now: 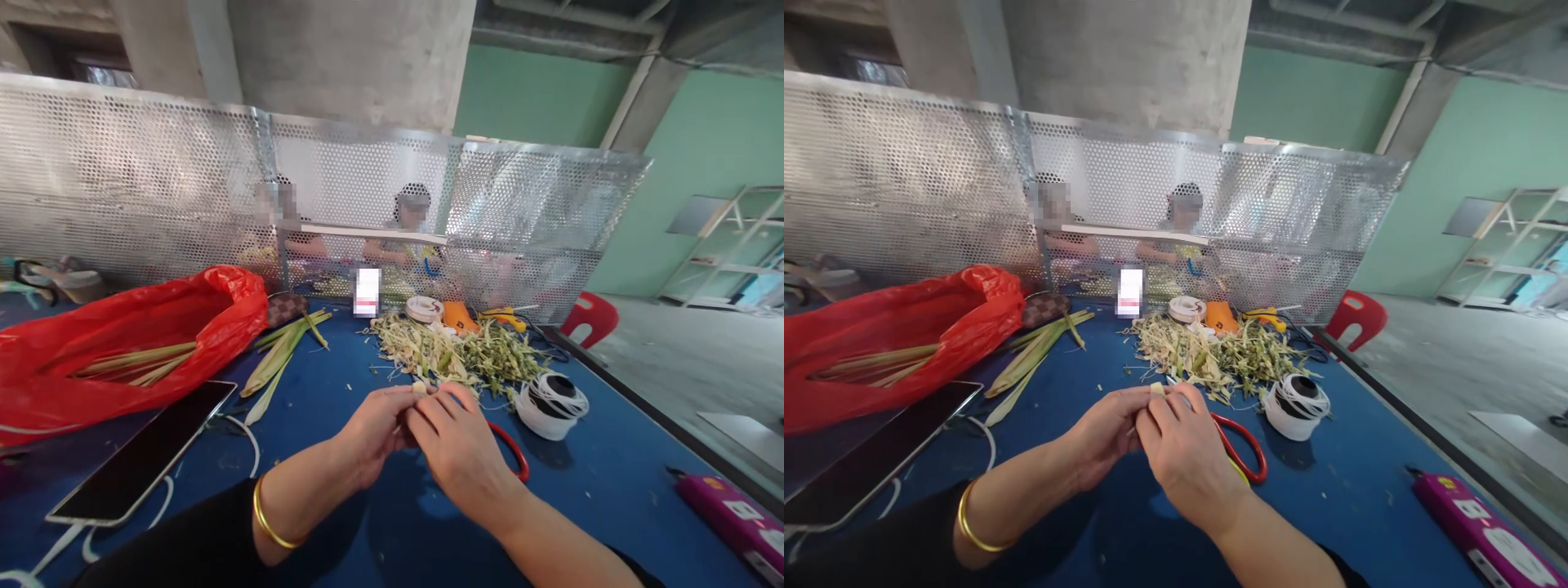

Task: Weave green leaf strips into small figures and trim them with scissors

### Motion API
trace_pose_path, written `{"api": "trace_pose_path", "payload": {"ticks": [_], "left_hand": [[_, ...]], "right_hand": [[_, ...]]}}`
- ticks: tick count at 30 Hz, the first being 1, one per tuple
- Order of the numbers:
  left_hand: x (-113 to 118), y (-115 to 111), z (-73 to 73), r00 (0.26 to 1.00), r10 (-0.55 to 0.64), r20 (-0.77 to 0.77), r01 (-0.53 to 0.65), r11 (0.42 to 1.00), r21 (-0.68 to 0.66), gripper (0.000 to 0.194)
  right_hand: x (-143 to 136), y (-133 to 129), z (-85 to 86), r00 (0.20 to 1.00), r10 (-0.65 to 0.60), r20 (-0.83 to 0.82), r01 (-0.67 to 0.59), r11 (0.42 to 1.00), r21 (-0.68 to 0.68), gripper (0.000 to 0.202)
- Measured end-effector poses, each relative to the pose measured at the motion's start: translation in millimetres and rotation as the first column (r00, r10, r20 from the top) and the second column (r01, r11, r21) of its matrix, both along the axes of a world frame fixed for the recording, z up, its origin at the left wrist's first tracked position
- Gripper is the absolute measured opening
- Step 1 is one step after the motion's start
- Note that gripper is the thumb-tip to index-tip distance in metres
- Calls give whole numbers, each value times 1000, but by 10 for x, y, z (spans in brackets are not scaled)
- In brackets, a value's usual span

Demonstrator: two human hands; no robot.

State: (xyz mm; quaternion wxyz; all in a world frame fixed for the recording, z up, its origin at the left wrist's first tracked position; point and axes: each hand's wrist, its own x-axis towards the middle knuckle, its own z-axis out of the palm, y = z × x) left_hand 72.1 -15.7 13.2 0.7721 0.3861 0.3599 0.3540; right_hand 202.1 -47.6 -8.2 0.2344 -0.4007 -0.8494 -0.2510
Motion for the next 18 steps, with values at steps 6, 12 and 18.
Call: {"api": "trace_pose_path", "payload": {"ticks": [6, 12, 18], "left_hand": [[-28, 27, -43, 999, -23, -27, 25, 997, 68, 24], [-44, 80, -19, 999, -38, -23, 41, 992, 120, 20], [-59, 116, 10, 999, -22, -44, 27, 994, 102, 22]], "right_hand": [[-14, -15, 29, 977, 20, -211, -9, 999, 54, 16], [1, 7, 114, 739, -130, -661, -8, 980, -201, 9], [46, 55, 155, 592, -277, -757, -71, 917, -392, 6]]}}
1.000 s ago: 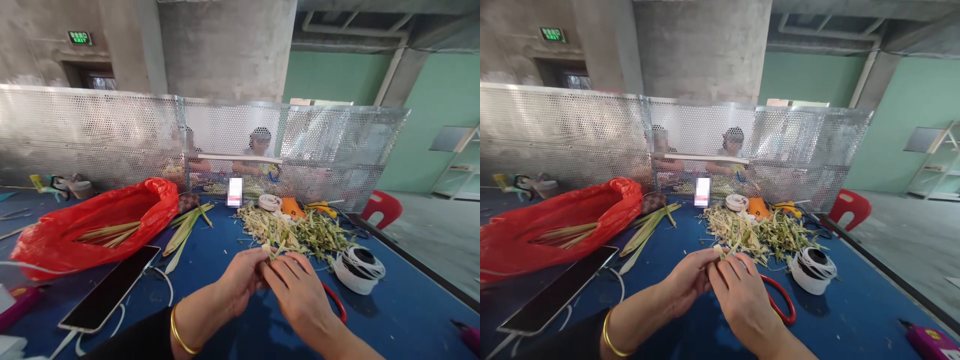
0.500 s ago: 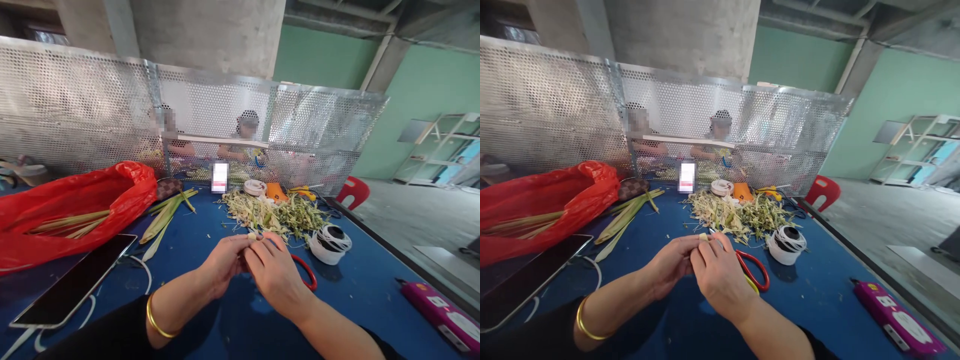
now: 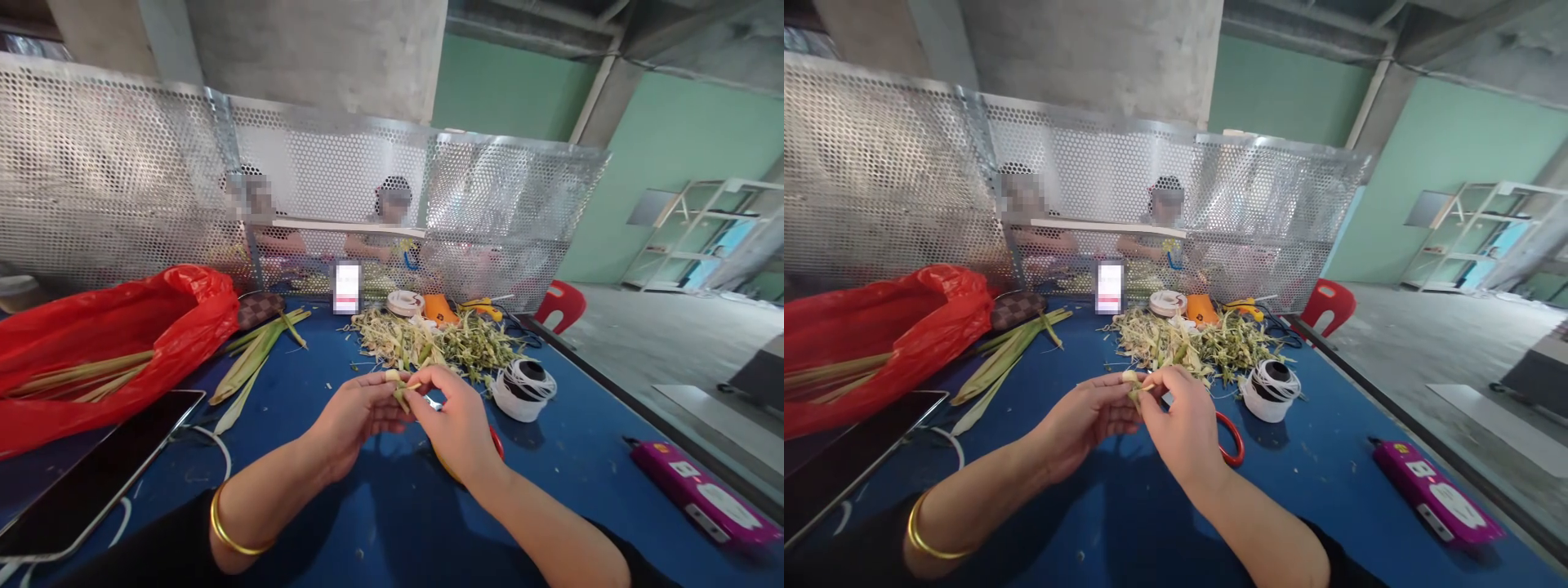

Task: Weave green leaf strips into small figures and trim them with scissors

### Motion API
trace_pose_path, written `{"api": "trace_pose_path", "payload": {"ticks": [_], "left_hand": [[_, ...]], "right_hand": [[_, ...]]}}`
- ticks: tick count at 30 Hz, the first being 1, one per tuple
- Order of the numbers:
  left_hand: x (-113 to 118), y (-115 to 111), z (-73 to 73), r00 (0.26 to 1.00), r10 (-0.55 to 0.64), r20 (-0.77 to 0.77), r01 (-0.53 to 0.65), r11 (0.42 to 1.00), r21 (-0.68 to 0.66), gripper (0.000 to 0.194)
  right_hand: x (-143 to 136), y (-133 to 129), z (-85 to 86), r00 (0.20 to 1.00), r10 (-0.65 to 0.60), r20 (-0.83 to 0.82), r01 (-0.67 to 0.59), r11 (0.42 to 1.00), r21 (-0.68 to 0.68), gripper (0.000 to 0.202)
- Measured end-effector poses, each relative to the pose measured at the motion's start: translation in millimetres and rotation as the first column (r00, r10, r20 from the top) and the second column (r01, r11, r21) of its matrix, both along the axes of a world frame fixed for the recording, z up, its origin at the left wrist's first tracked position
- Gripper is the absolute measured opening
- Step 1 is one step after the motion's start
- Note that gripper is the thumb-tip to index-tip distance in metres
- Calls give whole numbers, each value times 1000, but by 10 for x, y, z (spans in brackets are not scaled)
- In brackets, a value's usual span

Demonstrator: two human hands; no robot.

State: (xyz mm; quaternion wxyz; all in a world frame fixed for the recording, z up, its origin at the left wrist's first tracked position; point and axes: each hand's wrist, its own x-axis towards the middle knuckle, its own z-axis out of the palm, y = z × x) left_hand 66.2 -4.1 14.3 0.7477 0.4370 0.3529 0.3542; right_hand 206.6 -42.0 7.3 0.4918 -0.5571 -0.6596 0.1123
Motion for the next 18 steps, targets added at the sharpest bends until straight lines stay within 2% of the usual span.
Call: {"api": "trace_pose_path", "payload": {"ticks": [3, 5, 8, 13, 18], "left_hand": [[-17, -19, 37, 1000, 9, 7, -9, 1000, 27, 24], [-27, -28, 56, 1000, 11, -7, -10, 998, 61, 26], [-42, -11, 68, 1000, -6, -18, 7, 997, 78, 31], [-77, 56, 77, 997, -72, -21, 72, 997, 17, 32], [-74, 52, 80, 998, 0, -70, 4, 998, 59, 18]], "right_hand": [[23, 6, 26, 999, 19, -29, -21, 996, -90, 7], [41, 10, 41, 999, 39, -19, -40, 995, -93, 9], [71, 17, 64, 998, 52, 30, -51, 998, -36, 10], [101, 28, 90, 986, 25, 167, -37, 997, 69, 12], [114, 44, 74, 966, 37, 257, -67, 992, 111, 11]]}}
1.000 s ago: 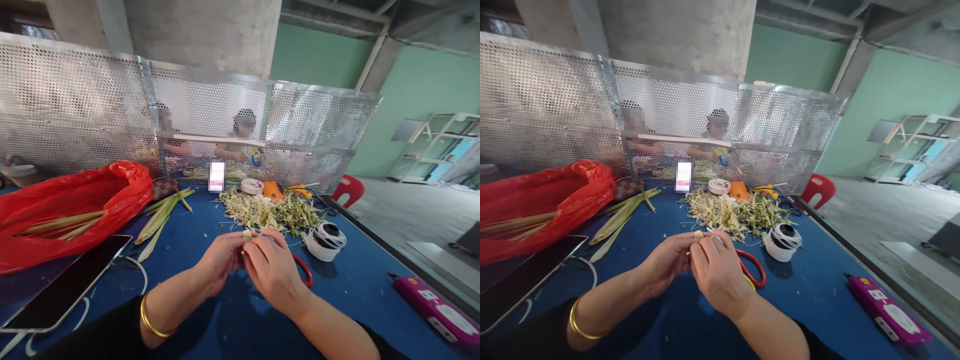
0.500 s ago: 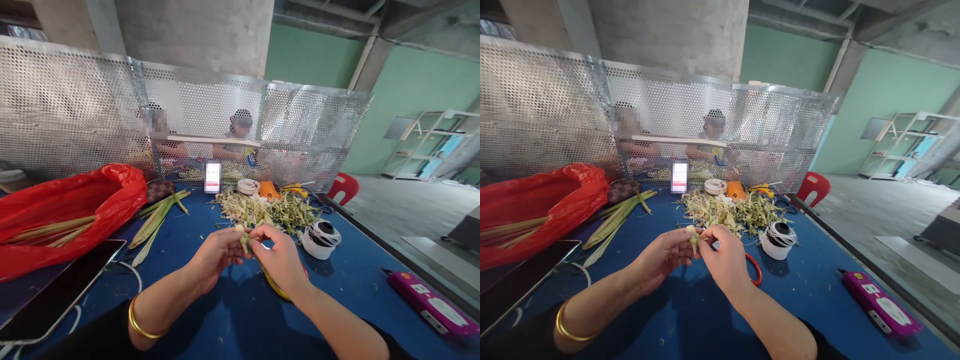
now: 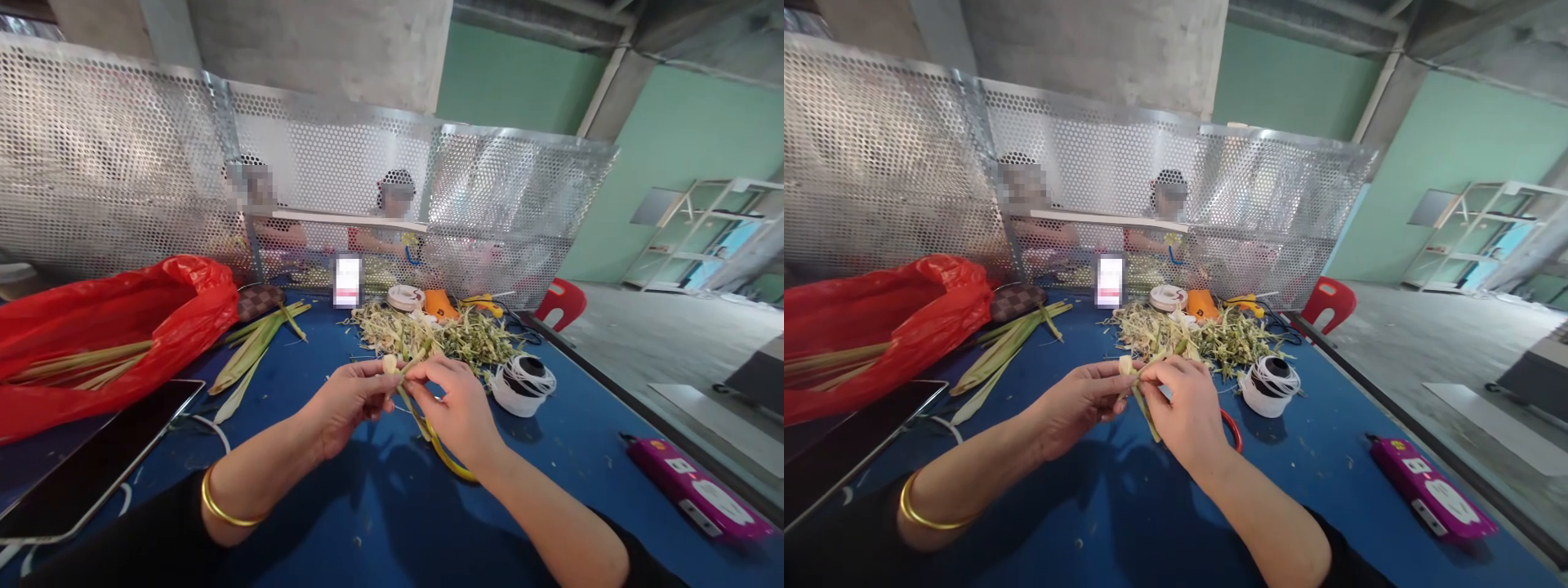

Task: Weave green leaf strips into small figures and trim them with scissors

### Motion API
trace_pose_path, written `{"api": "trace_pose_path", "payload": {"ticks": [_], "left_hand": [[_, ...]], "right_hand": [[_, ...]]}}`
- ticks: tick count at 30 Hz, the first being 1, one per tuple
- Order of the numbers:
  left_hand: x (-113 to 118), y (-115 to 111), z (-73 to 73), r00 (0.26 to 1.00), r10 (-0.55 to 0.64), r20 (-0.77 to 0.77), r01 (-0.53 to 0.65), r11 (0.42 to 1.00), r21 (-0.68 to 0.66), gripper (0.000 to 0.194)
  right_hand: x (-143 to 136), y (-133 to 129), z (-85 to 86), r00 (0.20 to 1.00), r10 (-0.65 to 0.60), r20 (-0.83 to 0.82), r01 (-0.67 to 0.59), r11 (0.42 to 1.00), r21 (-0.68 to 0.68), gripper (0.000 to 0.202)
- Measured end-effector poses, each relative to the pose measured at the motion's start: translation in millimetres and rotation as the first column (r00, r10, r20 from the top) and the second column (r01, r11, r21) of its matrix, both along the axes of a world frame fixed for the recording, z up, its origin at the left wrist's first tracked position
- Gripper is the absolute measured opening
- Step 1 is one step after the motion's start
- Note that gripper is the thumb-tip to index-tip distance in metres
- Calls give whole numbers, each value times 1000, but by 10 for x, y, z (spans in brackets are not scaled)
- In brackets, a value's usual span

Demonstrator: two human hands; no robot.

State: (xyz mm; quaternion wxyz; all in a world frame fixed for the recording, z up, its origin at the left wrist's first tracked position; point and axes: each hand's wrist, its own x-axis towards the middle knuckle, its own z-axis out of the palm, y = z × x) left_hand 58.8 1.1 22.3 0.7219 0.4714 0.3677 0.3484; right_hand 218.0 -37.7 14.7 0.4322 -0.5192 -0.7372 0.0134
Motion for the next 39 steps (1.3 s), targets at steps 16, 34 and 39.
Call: {"api": "trace_pose_path", "payload": {"ticks": [16, 34, 39], "left_hand": [[23, 12, -83, 999, 37, 15, -36, 997, -70, 20], [-1, -39, 71, 956, -171, -238, 221, 954, 202, 18], [16, -47, 76, 953, -151, -262, 217, 944, 248, 19]], "right_hand": [[140, 51, 0, 831, 138, 539, -349, 884, 311, 20], [38, 39, 40, 913, 20, -407, -198, 894, -401, 14], [52, 66, 32, 907, -71, -415, -135, 884, -447, 15]]}}
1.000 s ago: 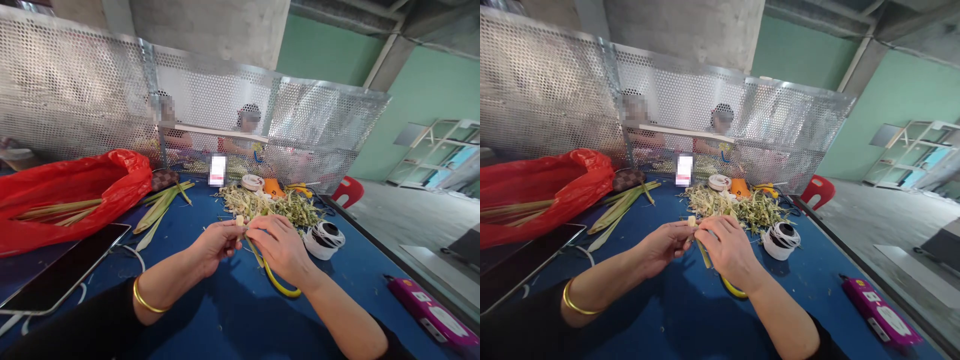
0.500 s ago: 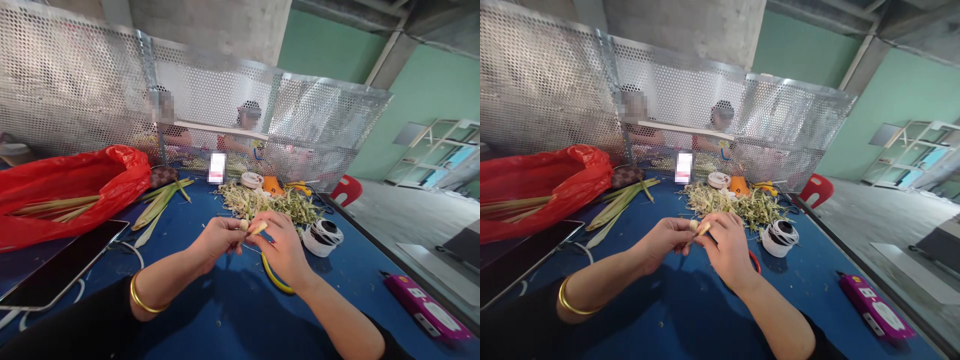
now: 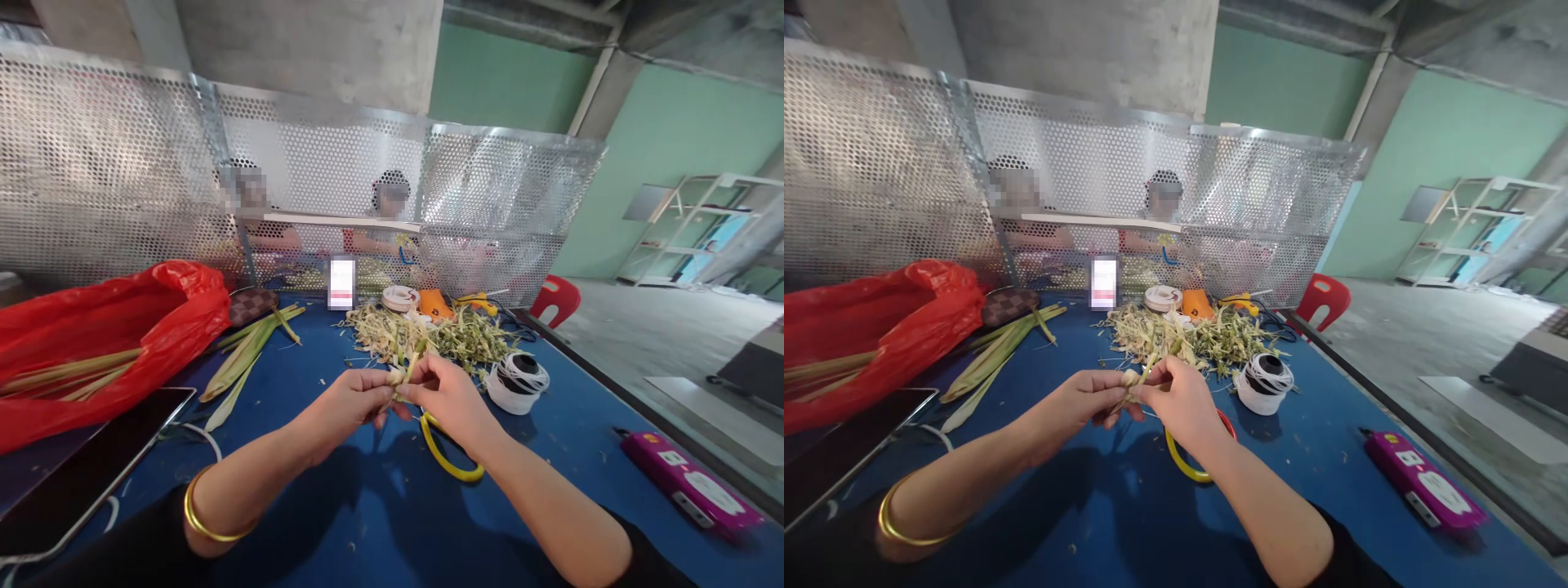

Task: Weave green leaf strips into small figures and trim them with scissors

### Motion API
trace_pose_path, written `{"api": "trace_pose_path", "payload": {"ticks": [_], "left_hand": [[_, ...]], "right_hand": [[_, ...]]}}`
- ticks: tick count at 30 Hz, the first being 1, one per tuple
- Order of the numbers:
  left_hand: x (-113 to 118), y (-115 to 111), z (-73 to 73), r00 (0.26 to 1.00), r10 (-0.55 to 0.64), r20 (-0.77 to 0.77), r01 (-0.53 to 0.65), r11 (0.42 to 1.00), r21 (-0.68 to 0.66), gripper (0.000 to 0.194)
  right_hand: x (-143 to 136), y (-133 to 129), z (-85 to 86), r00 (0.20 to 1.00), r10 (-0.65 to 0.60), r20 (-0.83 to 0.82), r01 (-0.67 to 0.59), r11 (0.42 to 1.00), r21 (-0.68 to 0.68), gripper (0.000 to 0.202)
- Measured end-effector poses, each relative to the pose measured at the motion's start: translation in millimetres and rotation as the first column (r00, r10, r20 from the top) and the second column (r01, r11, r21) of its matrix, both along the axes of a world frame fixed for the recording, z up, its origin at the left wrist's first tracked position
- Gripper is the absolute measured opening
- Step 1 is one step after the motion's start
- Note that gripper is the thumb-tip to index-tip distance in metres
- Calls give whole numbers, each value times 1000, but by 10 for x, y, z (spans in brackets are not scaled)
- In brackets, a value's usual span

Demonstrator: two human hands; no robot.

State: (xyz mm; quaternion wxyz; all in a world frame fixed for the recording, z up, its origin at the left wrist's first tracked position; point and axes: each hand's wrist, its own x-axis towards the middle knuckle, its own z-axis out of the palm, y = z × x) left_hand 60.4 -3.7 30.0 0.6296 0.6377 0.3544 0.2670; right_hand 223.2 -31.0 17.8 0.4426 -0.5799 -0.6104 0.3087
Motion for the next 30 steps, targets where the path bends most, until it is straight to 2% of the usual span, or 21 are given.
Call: {"api": "trace_pose_path", "payload": {"ticks": [3, 6, 10, 14, 17, 20, 25, 28, 30], "left_hand": [[13, -6, -14, 1000, 14, -3, -14, 999, 47, 16], [23, -4, -32, 998, 68, -3, -68, 997, 44, 14], [28, -11, -48, 987, 163, 3, -162, 986, -29, 24], [21, -22, -51, 957, 285, 56, -278, 955, -108, 34], [18, -12, -58, 941, 331, 71, -321, 939, -124, 34], [25, -2, -77, 939, 338, 68, -330, 938, -107, 32], [56, -27, -109, 935, 345, 86, -340, 938, -69, 32], [60, -27, -109, 911, 400, 103, -391, 915, -95, 33], [52, -8, -107, 892, 435, 126, -419, 898, -132, 32]], "right_hand": [[-14, 4, -6, 1000, 21, 12, -21, 1000, -5, 19], [-42, 13, -47, 994, 36, -99, -36, 999, 3, 23], [-80, 20, -90, 957, 10, -291, -15, 1000, -17, 20], [-83, 22, -76, 940, 45, -340, -62, 997, -40, 21], [-75, 39, -87, 967, 50, -250, -56, 998, -14, 28], [-81, 54, -130, 997, -35, -66, 37, 999, 23, 32], [-111, 28, -141, 971, -149, 188, 133, 987, 95, 33], [-116, -21, -97, 943, -167, 287, 117, 976, 184, 28], [-114, -56, -70, 947, -161, 278, 92, 965, 246, 16]]}}
